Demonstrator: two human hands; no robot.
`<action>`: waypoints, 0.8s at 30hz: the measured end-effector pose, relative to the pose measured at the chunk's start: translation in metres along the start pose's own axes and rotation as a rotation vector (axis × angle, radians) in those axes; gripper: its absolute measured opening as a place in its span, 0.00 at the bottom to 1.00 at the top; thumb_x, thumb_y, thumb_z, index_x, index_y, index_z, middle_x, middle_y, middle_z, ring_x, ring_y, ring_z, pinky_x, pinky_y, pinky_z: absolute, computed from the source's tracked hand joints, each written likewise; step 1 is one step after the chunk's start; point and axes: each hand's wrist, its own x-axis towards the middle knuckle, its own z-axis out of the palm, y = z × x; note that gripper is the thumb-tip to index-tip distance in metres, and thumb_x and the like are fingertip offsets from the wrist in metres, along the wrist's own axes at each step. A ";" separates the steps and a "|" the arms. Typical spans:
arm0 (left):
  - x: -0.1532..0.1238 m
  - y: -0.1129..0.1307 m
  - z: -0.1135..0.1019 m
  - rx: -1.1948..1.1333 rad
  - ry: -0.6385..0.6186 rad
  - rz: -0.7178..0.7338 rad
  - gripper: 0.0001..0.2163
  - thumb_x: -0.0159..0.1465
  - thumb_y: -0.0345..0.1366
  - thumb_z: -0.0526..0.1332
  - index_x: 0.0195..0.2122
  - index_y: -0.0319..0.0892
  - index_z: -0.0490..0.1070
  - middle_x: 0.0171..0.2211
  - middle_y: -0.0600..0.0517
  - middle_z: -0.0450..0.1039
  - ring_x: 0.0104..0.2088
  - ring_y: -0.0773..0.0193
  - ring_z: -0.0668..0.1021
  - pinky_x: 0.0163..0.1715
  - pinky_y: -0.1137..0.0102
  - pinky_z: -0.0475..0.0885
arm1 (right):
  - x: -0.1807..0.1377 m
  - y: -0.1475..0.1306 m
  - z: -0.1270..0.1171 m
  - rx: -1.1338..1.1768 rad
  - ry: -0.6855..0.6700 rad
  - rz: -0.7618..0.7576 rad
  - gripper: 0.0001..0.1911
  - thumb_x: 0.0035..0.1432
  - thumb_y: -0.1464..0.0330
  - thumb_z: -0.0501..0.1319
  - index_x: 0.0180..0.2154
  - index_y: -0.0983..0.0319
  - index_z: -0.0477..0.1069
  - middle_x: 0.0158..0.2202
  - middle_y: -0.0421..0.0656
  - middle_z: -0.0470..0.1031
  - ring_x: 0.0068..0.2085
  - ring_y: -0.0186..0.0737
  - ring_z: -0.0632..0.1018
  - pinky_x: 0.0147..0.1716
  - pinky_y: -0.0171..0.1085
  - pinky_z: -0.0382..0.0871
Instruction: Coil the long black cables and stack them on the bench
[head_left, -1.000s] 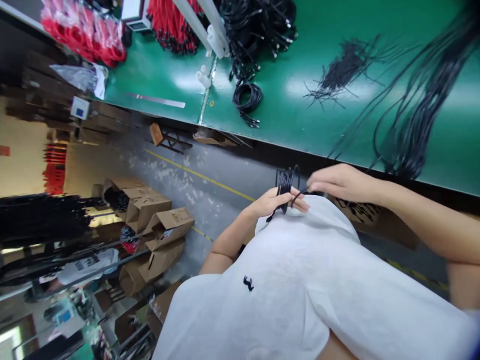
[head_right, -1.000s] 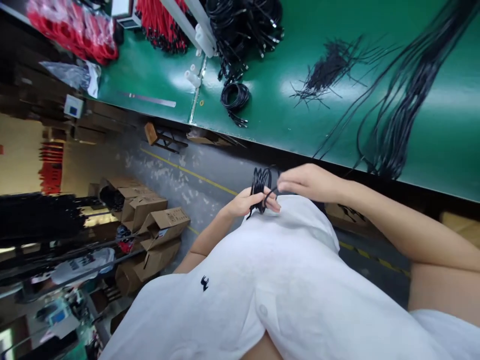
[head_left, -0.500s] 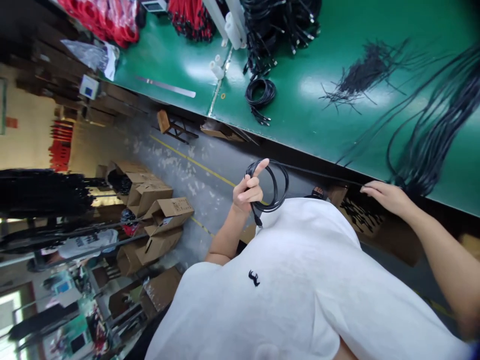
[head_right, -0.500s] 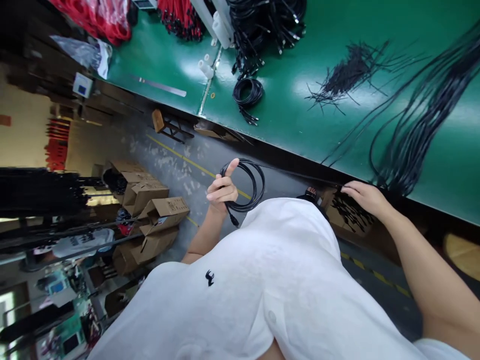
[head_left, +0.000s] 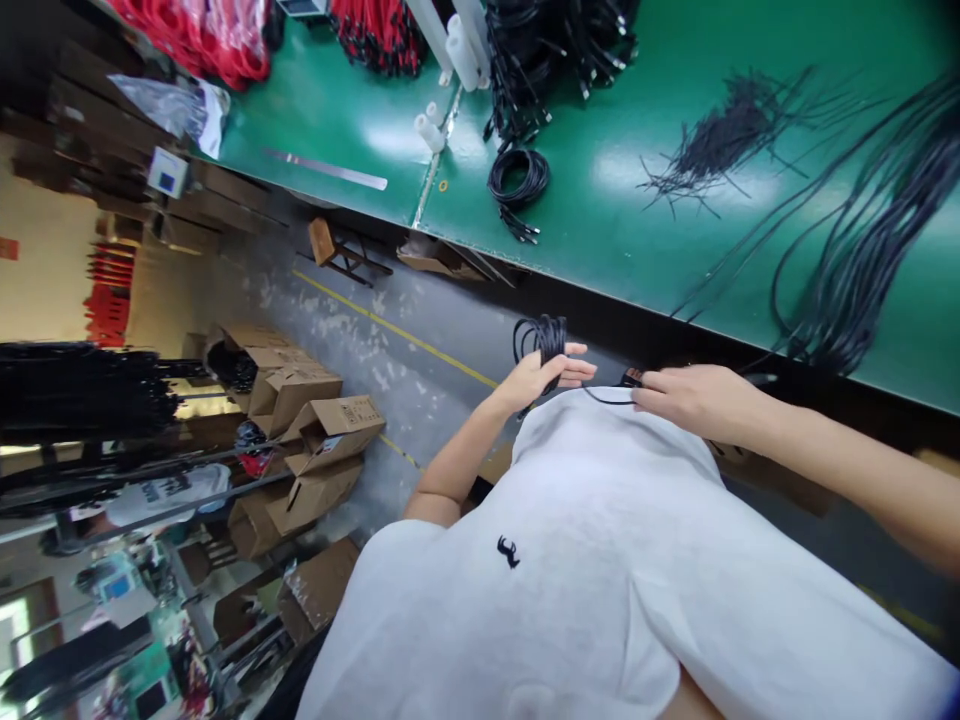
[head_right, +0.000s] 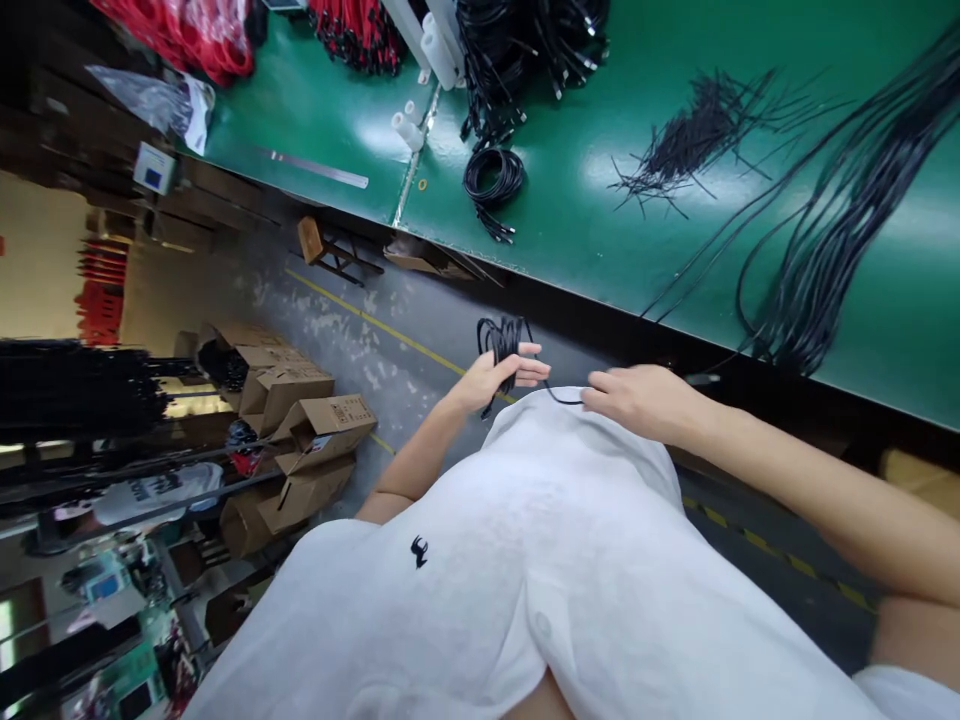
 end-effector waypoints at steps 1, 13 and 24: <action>0.002 -0.006 0.006 0.026 -0.061 -0.028 0.25 0.59 0.49 0.69 0.50 0.35 0.73 0.41 0.40 0.81 0.43 0.56 0.82 0.50 0.61 0.72 | 0.015 -0.001 -0.011 -0.016 0.029 -0.039 0.15 0.71 0.66 0.48 0.34 0.61 0.69 0.30 0.45 0.70 0.29 0.38 0.69 0.28 0.39 0.50; -0.016 -0.008 0.031 -0.016 -0.497 -0.213 0.20 0.56 0.54 0.68 0.32 0.39 0.72 0.20 0.58 0.58 0.21 0.71 0.61 0.24 0.71 0.62 | 0.046 -0.018 -0.028 -0.015 0.311 0.068 0.20 0.65 0.70 0.54 0.57 0.61 0.68 0.58 0.52 0.71 0.58 0.51 0.71 0.57 0.50 0.57; -0.025 0.011 0.018 0.040 -0.478 -0.223 0.25 0.54 0.60 0.67 0.32 0.38 0.73 0.18 0.59 0.56 0.19 0.71 0.62 0.22 0.72 0.64 | 0.087 -0.020 -0.040 0.202 -0.006 -0.020 0.07 0.64 0.70 0.54 0.37 0.61 0.70 0.32 0.44 0.75 0.33 0.38 0.73 0.31 0.35 0.56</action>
